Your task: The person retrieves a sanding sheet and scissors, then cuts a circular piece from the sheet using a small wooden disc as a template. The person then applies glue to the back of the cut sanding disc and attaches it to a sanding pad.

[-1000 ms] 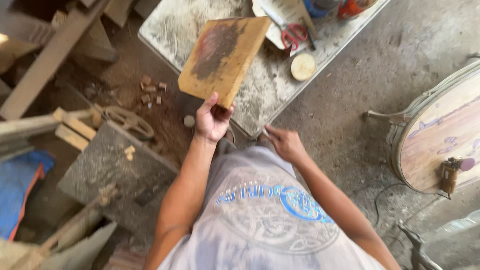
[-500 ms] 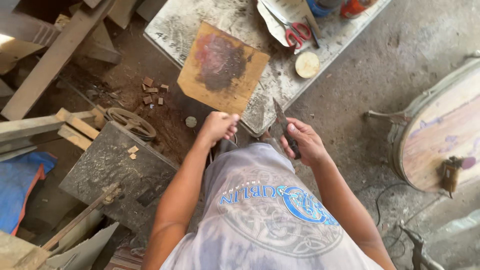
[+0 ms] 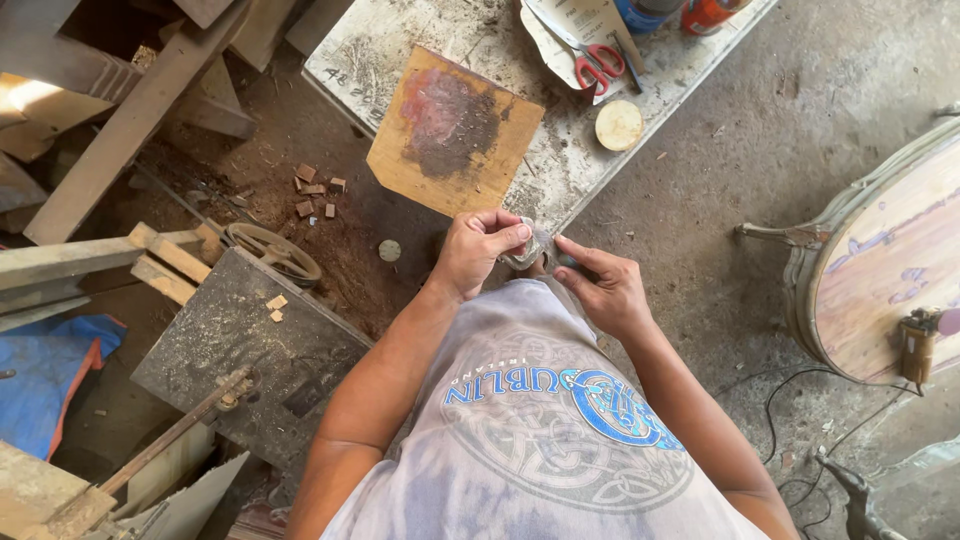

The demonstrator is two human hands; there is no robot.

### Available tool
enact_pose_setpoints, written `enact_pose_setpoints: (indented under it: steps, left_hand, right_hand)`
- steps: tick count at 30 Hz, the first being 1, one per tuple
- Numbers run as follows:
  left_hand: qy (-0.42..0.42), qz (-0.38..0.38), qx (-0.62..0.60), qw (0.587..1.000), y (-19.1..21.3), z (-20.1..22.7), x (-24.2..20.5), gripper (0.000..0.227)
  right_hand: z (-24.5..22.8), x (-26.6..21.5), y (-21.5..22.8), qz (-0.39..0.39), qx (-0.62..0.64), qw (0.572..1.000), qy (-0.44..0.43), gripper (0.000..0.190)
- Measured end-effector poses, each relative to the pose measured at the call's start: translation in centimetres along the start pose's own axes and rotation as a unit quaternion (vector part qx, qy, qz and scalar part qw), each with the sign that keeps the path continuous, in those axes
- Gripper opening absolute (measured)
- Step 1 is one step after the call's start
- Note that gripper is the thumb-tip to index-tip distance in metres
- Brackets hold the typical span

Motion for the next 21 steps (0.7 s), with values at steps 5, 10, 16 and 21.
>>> enact_pose_setpoints:
  steps: [5, 10, 16, 21]
  left_hand:
    - [-0.006, -0.019, -0.061, 0.998, 0.0, -0.9, -0.2, 0.01]
    - [0.007, -0.071, -0.143, 0.987, -0.7, -1.3, -0.5, 0.012]
    - [0.048, -0.158, -0.208, 0.964, -2.4, -0.3, -1.3, 0.01]
    - [0.026, -0.139, -0.186, 0.972, -2.4, 1.0, -1.2, 0.02]
  right_hand:
    - [-2.5, -0.7, -0.2, 0.034, -0.057, 0.997, 0.038, 0.044]
    - [-2.4, -1.1, 0.0, 0.033, -0.045, 0.998, 0.007, 0.043]
    - [-2.8, -1.6, -0.1, 0.024, 0.036, 0.999, 0.024, 0.043]
    - [-1.2, -2.0, 0.0, -0.01, 0.042, 0.998, -0.034, 0.046]
Point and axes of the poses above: each hand's wrist, its own x-axis towards the middle knuckle, its own y-axis out of the back of the hand, z = x × y, the point moved 6 cm from there along x, towards the middle knuckle, and after that the axes turned 3 degrees about x, right-handed, at the moved point
